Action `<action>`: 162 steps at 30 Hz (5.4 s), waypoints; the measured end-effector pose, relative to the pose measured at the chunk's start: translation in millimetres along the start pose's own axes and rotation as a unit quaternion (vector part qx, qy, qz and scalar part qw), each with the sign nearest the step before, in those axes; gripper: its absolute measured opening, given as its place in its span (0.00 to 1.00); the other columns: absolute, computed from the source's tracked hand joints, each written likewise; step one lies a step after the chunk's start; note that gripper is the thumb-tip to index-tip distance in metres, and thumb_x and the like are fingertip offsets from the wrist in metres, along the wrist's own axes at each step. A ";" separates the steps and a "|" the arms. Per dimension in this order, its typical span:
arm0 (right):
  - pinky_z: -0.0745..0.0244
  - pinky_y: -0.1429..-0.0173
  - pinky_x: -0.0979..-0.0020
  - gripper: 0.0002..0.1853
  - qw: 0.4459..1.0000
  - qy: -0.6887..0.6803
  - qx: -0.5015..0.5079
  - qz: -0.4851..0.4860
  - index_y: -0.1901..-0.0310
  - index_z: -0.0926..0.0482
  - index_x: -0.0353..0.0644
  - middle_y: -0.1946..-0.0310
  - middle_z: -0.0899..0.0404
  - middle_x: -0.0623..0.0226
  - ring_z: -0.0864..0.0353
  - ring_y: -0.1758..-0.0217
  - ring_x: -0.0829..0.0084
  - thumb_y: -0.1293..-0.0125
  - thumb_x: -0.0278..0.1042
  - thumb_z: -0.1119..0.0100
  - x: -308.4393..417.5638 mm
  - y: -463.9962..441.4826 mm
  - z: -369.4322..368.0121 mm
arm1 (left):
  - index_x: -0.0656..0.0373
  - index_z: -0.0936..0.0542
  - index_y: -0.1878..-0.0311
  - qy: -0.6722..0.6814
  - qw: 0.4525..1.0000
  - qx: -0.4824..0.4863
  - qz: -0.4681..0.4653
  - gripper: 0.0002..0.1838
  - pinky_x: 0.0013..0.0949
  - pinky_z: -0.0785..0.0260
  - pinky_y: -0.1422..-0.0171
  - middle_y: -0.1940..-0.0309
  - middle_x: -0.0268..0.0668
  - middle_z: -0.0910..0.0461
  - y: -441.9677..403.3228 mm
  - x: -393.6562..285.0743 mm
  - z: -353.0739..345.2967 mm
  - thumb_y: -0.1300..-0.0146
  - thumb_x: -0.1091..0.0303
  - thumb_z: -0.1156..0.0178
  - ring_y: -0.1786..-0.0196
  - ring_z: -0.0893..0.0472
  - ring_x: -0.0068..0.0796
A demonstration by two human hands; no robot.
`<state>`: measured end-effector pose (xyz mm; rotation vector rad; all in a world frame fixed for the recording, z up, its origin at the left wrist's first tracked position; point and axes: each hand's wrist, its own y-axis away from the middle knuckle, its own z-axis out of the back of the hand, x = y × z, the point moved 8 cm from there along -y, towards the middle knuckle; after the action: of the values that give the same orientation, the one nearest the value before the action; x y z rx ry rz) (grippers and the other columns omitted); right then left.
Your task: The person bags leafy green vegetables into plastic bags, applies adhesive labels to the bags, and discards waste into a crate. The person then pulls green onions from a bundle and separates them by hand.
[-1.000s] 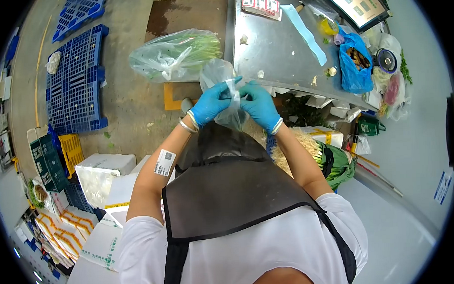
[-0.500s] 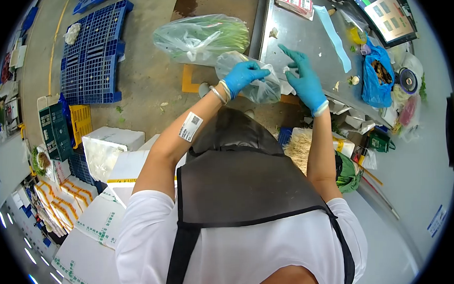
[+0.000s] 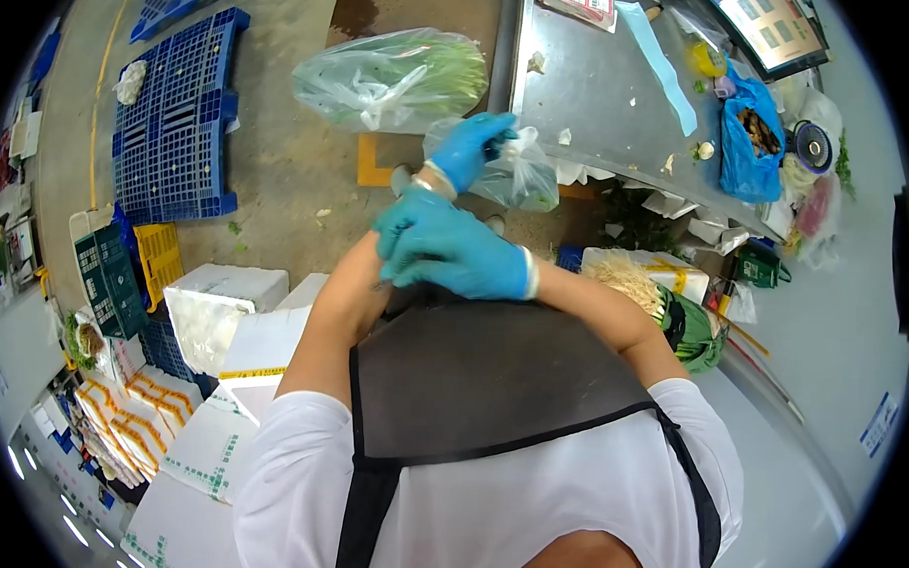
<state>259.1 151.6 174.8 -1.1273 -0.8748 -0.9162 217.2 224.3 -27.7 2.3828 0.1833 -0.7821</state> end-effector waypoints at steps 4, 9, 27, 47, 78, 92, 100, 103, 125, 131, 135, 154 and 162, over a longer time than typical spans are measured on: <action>0.28 0.43 0.68 0.05 0.972 -0.068 -0.179 -0.133 0.64 0.21 0.44 0.56 0.21 0.65 0.23 0.50 0.67 0.41 0.26 0.37 4.4 21.6 104.1 | 0.56 0.21 0.63 0.092 0.991 0.016 -0.092 0.07 0.27 0.32 0.54 0.67 0.32 0.22 27.1 -7.4 32.6 0.35 0.63 0.39 0.63 0.24 0.21; 0.28 0.48 0.73 0.11 0.894 -0.170 -0.262 -0.321 0.56 0.20 0.40 0.56 0.21 0.69 0.23 0.55 0.75 0.37 0.36 0.38 -110.0 66.7 167.0 | 0.57 0.24 0.65 -0.046 0.990 0.118 0.055 0.03 0.28 0.31 0.51 0.68 0.31 0.25 161.1 -42.9 8.9 0.35 0.72 0.40 0.60 0.24 0.24; 0.29 0.38 0.66 0.28 0.972 0.098 0.058 -0.205 0.36 0.30 0.37 0.41 0.25 0.54 0.23 0.42 0.61 0.35 0.41 0.40 -166.5 -114.5 37.3 | 0.61 0.24 0.73 -0.157 0.960 0.225 0.051 0.07 0.32 0.34 0.51 0.69 0.34 0.26 219.1 -117.9 77.2 0.42 0.77 0.35 0.59 0.26 0.30; 0.29 0.38 0.61 0.49 0.870 0.394 0.130 -0.265 0.29 0.40 0.40 0.43 0.26 0.44 0.25 0.40 0.54 0.47 0.55 0.29 -306.9 -86.5 58.6 | 0.64 0.25 0.73 -0.001 0.996 -0.088 0.009 0.08 0.29 0.35 0.56 0.67 0.34 0.30 261.7 -131.5 136.5 0.38 0.75 0.40 0.63 0.30 0.27; 0.24 0.57 0.55 0.13 0.742 0.375 0.514 -0.213 0.69 0.17 0.40 0.68 0.18 0.50 0.18 0.63 0.48 0.47 0.41 0.41 -316.9 -560.8 -373.3 | 0.60 0.19 0.63 -0.212 0.920 -0.187 -0.272 0.06 0.34 0.32 0.45 0.62 0.37 0.21 475.3 -420.9 561.3 0.40 0.68 0.34 0.56 0.23 0.36; 0.23 0.63 0.65 0.15 0.864 0.244 0.353 -0.264 0.60 0.16 0.34 0.69 0.15 0.55 0.16 0.69 0.66 0.47 0.33 0.37 -596.6 -1112.9 -494.6 | 0.63 0.20 0.59 0.158 0.879 -0.417 -0.169 0.10 0.26 0.31 0.45 0.60 0.31 0.22 506.3 -630.9 833.4 0.29 0.65 0.44 0.55 0.23 0.21; 0.24 0.53 0.64 0.27 0.832 0.257 0.359 -0.336 0.46 0.23 0.30 0.58 0.16 0.52 0.17 0.59 0.62 0.45 0.39 0.35 -740.6 -1295.0 -552.7 | 0.63 0.20 0.58 0.144 0.802 -0.545 -0.198 0.14 0.29 0.29 0.52 0.63 0.34 0.18 584.2 -779.9 914.9 0.33 0.60 0.38 0.60 0.22 0.22; 0.25 0.53 0.69 0.27 0.793 0.226 0.431 -0.366 0.38 0.26 0.36 0.55 0.19 0.59 0.20 0.57 0.69 0.38 0.37 0.38 -728.9 -1323.5 -620.4 | 0.63 0.20 0.57 0.123 0.793 -0.553 -0.225 0.15 0.29 0.29 0.52 0.64 0.36 0.18 619.0 -836.5 949.8 0.34 0.58 0.38 0.60 0.22 0.24; 0.28 0.44 0.71 0.19 0.777 0.060 0.626 0.019 0.42 0.25 0.36 0.52 0.23 0.63 0.23 0.50 0.71 0.35 0.22 0.49 -373.0 -1638.9 -1085.7 | 0.59 0.20 0.56 -0.103 0.671 -0.548 -0.489 0.16 0.37 0.29 0.48 0.62 0.43 0.20 838.9 -1208.5 1380.0 0.36 0.56 0.38 0.59 0.21 0.41; 0.26 0.45 0.67 0.21 0.731 0.189 0.655 -0.021 0.43 0.25 0.39 0.52 0.19 0.56 0.20 0.50 0.65 0.38 0.31 0.37 -434.3 -1814.6 -1201.9 | 0.58 0.17 0.56 -0.043 0.585 -0.736 -0.339 0.14 0.40 0.29 0.46 0.59 0.45 0.19 944.5 -1242.1 1535.3 0.34 0.58 0.41 0.56 0.20 0.43; 0.27 0.43 0.66 0.23 0.727 0.218 0.650 -0.040 0.42 0.25 0.43 0.48 0.20 0.55 0.19 0.48 0.61 0.40 0.33 0.37 -445.8 -1917.5 -1284.2 | 0.58 0.17 0.51 0.027 0.503 -0.828 -0.246 0.14 0.38 0.28 0.45 0.56 0.44 0.18 1009.0 -1193.1 1596.6 0.33 0.61 0.43 0.53 0.19 0.45; 0.24 0.48 0.63 0.33 0.707 0.437 0.556 -0.001 0.50 0.20 0.31 0.53 0.18 0.46 0.16 0.54 0.56 0.50 0.52 0.28 -726.1 -2285.9 -1814.7 | 0.59 0.18 0.58 0.678 0.294 -0.614 -0.277 0.12 0.33 0.24 0.65 0.69 0.37 0.17 1014.1 -870.7 2065.0 0.37 0.60 0.42 0.69 0.18 0.30; 0.26 0.79 0.61 0.12 0.692 0.368 0.521 -0.339 0.59 0.20 0.40 0.69 0.21 0.58 0.21 0.71 0.66 0.40 0.36 0.34 -889.7 -2427.9 -2041.9 | 0.62 0.18 0.53 0.448 0.175 -0.787 -0.387 0.12 0.25 0.28 0.63 0.64 0.32 0.18 1464.7 -950.9 2326.9 0.35 0.65 0.39 0.68 0.23 0.20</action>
<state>-2089.8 -2125.7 -215.3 0.6188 -0.8927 -1.0728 -1249.3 -2282.2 -202.3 0.0476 1.6851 0.6609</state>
